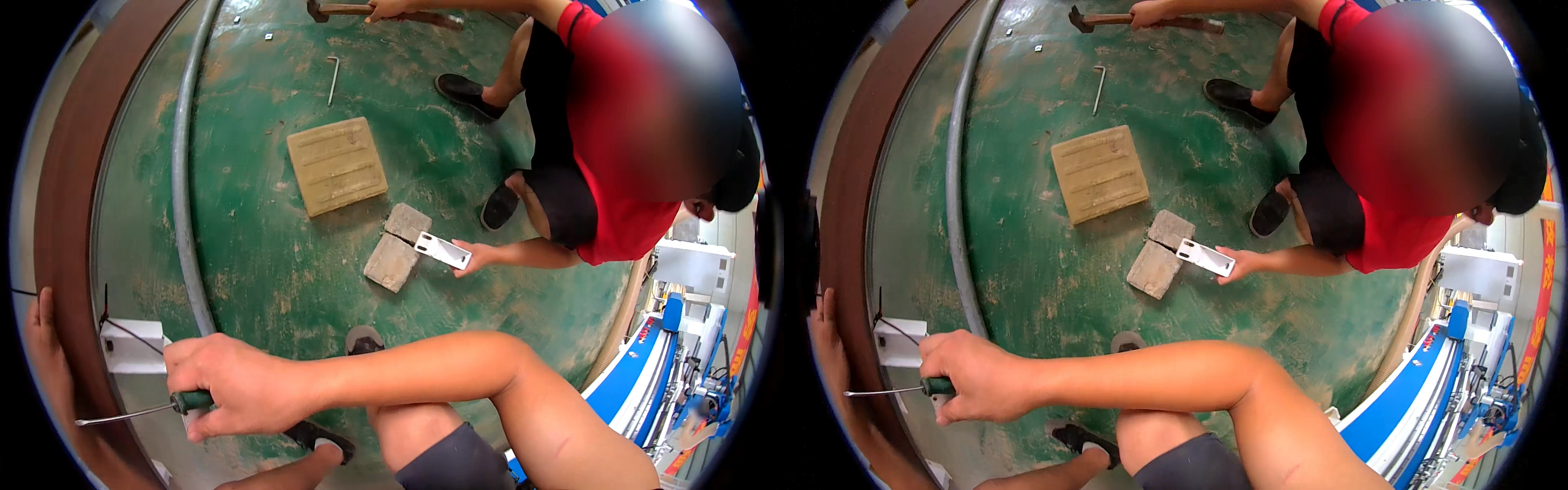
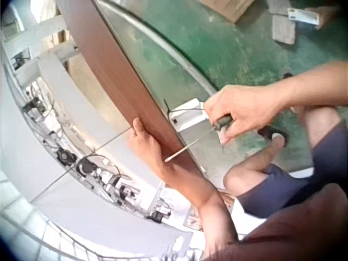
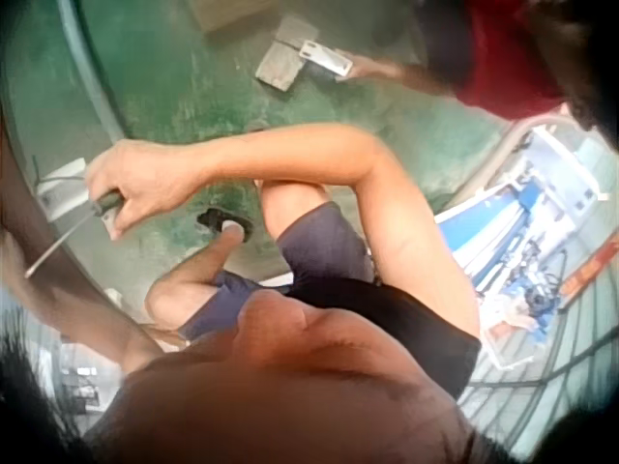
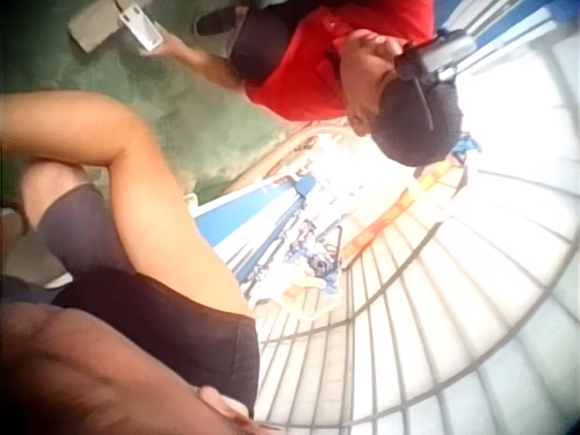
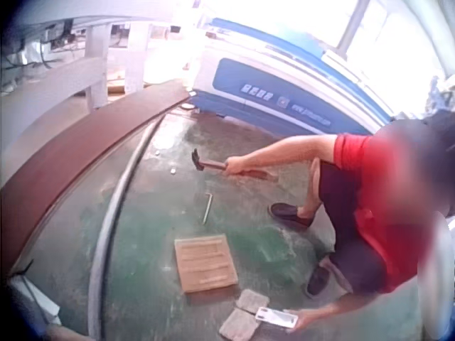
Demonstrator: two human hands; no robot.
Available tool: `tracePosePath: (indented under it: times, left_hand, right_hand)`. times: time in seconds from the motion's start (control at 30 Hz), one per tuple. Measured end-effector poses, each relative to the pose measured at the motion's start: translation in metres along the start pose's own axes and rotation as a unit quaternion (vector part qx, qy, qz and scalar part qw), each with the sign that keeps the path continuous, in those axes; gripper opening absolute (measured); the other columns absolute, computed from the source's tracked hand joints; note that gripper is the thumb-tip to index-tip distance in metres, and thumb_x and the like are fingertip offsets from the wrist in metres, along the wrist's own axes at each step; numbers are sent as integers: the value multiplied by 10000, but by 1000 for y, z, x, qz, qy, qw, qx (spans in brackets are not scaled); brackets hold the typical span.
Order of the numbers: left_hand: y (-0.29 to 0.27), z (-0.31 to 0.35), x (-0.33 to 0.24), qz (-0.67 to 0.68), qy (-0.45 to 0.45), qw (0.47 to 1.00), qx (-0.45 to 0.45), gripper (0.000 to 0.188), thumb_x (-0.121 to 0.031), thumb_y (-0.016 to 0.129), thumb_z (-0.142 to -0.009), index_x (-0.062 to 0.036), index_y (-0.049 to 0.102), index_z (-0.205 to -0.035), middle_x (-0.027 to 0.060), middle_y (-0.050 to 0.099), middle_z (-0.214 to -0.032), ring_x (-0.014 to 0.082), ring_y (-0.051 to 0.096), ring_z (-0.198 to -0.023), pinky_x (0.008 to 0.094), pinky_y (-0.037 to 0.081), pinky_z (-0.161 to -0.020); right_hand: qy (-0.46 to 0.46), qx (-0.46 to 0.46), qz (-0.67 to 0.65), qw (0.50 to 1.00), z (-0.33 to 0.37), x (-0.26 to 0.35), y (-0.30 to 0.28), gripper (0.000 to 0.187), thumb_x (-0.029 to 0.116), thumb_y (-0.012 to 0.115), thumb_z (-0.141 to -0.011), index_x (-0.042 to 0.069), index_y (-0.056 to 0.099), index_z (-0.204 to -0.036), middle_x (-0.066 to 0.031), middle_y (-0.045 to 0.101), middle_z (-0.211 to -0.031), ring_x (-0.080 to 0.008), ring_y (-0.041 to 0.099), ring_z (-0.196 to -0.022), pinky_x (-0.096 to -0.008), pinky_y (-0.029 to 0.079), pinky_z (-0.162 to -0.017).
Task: The person assembles components of a furniture frame, using a hammer to tap pieces into place and handling various metal and wooden parts by hand.
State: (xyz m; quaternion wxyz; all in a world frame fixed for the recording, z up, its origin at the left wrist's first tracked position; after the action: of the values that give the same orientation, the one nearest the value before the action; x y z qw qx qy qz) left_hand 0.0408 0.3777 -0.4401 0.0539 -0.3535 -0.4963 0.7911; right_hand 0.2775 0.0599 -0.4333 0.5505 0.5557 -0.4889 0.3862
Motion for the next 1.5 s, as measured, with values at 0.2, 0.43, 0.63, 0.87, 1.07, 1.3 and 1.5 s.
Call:
tracePosePath:
  times: [0.2,0.43,0.63,0.87,1.07,1.3,1.5]
  left_hand:
    - [2,0,-32,16,69,987,-142,260,-228,432,-1088,-92,503,-1298,65,500,-1190,156,488,-1062,306,419,-904]
    - [12,1,-83,34,55,992,-105,324,-368,461,-1093,-55,544,-1086,28,536,-966,108,500,-856,282,430,-762]
    - [17,6,-101,59,50,993,-92,468,-463,490,-1094,-40,563,-909,-12,539,-797,64,486,-712,257,419,-657]
    - [26,37,-127,84,63,987,-118,437,-432,519,-1089,-30,579,-927,-29,541,-820,53,470,-750,238,415,-691]
    - [27,44,-115,32,21,993,-110,430,-421,535,-1083,-11,600,-973,-5,589,-847,64,509,-774,236,452,-725]
    - [24,66,-118,-4,36,988,-153,453,-435,570,-1060,-3,587,-924,18,556,-798,93,463,-745,282,440,-687]
    - [27,86,-159,-125,-16,971,-202,570,-440,708,-944,52,482,-764,168,307,-704,167,316,-699,418,347,-593]
  right_hand:
    - [-53,24,34,998,5,-12,-9,349,148,874,-651,-41,595,-745,-169,552,-875,-382,579,-896,-453,466,-770]
    - [-126,54,40,990,7,-18,-11,299,168,881,-695,24,667,-847,-128,581,-977,-314,605,-938,-415,481,-832]
    - [-86,-70,-152,982,15,-50,-40,359,286,732,-956,60,633,-1217,-87,611,-1118,-153,640,-843,-289,511,-676]
    - [106,-209,-288,929,86,-157,-113,278,208,684,-997,30,623,-1203,-107,665,-1185,-154,695,-995,-240,522,-620]
    - [209,-378,77,899,168,-217,-219,270,201,735,-946,40,712,-1163,-86,727,-1074,-177,681,-716,-297,516,-624]
    - [232,-368,616,657,197,-240,-325,184,124,542,-949,24,680,-1020,-203,667,-1027,-391,644,-1031,-500,530,-854]
    - [261,-318,664,624,180,-259,-342,176,103,494,-948,25,651,-932,-196,643,-982,-381,636,-983,-499,542,-816]
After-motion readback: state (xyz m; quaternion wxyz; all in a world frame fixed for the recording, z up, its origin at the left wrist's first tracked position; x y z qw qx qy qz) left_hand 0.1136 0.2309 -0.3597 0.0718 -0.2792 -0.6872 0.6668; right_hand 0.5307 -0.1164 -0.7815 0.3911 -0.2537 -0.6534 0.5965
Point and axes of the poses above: each hand's wrist, its own z-axis away from the middle knuckle, its own y-axis out of the palm, x = y × z, the point moved 10 cm from there along -z, towards the middle knuckle
